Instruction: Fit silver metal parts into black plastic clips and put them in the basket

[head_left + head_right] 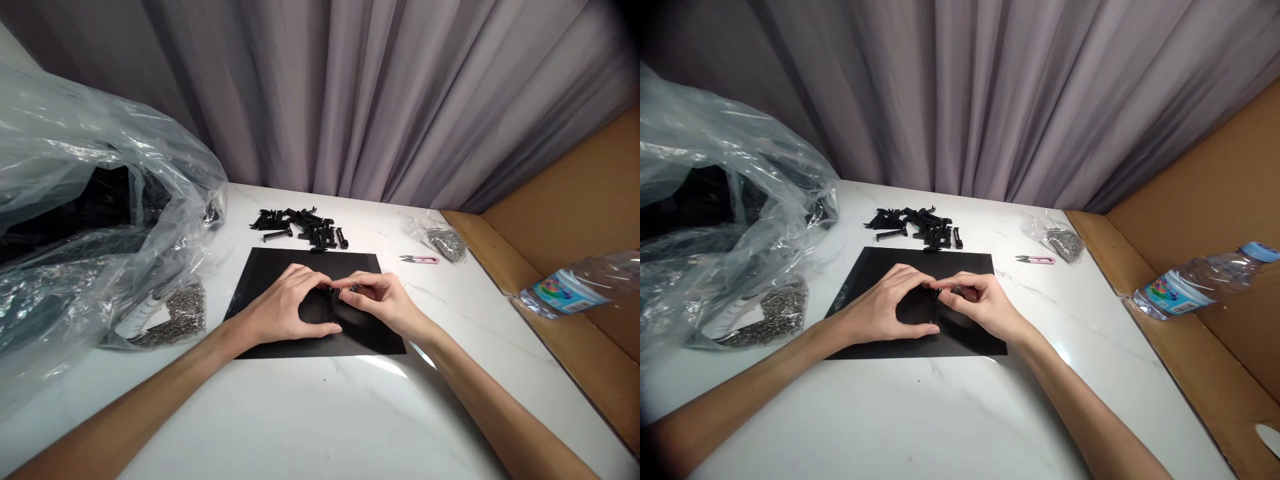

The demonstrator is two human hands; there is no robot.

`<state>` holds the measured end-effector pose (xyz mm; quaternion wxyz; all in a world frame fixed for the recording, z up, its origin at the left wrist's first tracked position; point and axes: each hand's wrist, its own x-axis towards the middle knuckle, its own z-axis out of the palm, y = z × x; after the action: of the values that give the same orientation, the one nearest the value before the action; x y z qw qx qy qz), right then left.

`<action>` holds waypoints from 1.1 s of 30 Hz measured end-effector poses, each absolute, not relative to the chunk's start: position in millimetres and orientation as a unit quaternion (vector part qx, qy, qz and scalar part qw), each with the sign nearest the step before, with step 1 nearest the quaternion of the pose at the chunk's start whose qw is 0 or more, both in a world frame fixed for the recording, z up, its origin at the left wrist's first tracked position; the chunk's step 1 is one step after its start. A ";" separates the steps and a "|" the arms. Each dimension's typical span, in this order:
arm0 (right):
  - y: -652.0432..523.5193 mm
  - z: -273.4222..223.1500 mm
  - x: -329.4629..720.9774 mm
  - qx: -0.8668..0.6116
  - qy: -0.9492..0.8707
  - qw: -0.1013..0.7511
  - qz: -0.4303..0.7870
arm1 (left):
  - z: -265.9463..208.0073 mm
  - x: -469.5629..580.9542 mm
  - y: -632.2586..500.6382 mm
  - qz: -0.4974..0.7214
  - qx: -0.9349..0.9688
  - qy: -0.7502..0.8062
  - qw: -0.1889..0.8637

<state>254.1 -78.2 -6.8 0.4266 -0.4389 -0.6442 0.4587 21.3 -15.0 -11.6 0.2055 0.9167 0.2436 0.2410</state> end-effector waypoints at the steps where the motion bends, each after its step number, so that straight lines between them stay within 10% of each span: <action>1: -78.0 -7.7 254.4 -0.441 -0.650 0.423 0.452 | -11.8 21.3 -14.8 0.241 0.917 0.243 0.205; 22: -74.3 -16.5 257.8 -0.434 -0.647 0.488 0.394 | -14.2 21.5 -13.8 0.234 0.920 0.246 0.195; 33: -73.9 -20.1 259.4 -0.466 -0.760 0.428 0.147 | -15.0 21.5 -13.1 0.251 0.926 0.223 0.175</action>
<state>259.4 -73.9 -20.1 0.4284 -0.4661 -0.7600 0.1474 21.5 -13.1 -15.0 0.1749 0.9256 0.2232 0.2507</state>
